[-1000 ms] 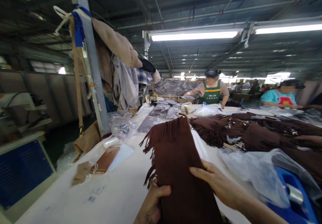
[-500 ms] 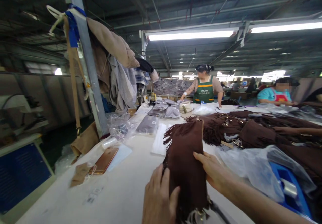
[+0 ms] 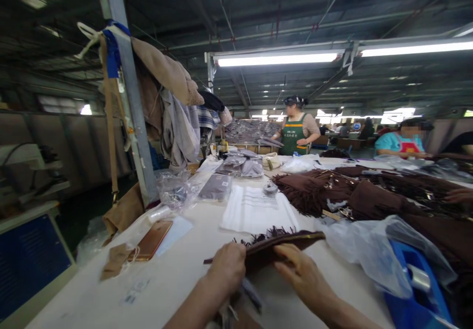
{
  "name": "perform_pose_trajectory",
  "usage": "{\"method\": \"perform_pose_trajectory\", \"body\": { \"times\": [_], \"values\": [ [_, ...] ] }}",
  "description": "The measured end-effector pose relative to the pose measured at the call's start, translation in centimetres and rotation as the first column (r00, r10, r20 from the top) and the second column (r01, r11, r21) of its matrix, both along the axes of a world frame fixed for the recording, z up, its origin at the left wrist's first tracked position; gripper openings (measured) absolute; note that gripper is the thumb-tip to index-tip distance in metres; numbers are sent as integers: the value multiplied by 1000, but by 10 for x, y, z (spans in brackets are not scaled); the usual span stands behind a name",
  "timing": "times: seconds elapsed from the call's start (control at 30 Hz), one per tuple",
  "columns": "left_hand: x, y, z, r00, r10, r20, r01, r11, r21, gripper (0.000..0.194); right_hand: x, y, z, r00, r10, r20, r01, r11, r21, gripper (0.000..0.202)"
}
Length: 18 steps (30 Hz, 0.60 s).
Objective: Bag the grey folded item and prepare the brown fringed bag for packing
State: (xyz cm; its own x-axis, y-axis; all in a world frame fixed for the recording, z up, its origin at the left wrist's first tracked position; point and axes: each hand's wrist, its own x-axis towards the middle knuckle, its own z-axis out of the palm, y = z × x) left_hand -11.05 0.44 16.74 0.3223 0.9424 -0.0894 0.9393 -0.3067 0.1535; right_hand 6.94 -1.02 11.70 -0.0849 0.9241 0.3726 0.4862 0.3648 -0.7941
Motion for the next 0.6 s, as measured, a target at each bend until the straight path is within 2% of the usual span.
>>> {"method": "perform_pose_trajectory", "body": {
  "times": [0.03, 0.07, 0.1, 0.13, 0.17, 0.23, 0.3, 0.33, 0.4, 0.5, 0.6],
  "values": [
    [-9, 1, 7, 1000, -22, 4, 22, 999, -23, 33, 10, -2, 2, 982, -37, 185, 1, 981, 192, 31],
    [-17, 1, 15, 999, -44, 4, 44, 998, -47, 32, 20, -4, 7, 940, -108, 325, -18, 931, 364, 36],
    [-22, 1, 23, 997, -71, 4, 71, 995, -73, 31, 28, -5, 13, 889, -176, 423, -52, 878, 476, 41],
    [-27, 1, 31, 995, -103, 4, 103, 990, -96, 31, 34, -6, 21, 834, -210, 510, -88, 863, 498, 41],
    [-30, 1, 38, 991, -136, 4, 135, 984, -119, 31, 39, -6, 30, 776, -195, 600, -111, 895, 433, 38],
    [-36, 1, 50, 981, -195, 2, 192, 968, -164, 28, 45, -5, 50, 661, -30, 750, -89, 989, 118, 23],
    [-43, 3, 57, 972, -234, 1, 229, 953, -199, 26, 44, -6, 68, 584, 139, 799, -24, 988, -155, 8],
    [-47, 4, 58, 968, -249, -13, 241, 947, -211, 26, 43, -6, 74, 561, 181, 808, -7, 977, -214, 8],
    [-55, 4, 56, 959, -266, -96, 241, 947, -213, 27, 38, -9, 80, 556, 196, 808, -8, 973, -231, 11],
    [-63, 1, 43, 950, -194, -246, 154, 973, -174, 25, 33, -13, 81, 623, 208, 755, -16, 967, -253, 15],
    [-68, -1, 30, 968, -122, -218, 91, 985, -147, 22, 34, -12, 82, 663, 242, 708, -32, 955, -296, 18]
  ]
}}
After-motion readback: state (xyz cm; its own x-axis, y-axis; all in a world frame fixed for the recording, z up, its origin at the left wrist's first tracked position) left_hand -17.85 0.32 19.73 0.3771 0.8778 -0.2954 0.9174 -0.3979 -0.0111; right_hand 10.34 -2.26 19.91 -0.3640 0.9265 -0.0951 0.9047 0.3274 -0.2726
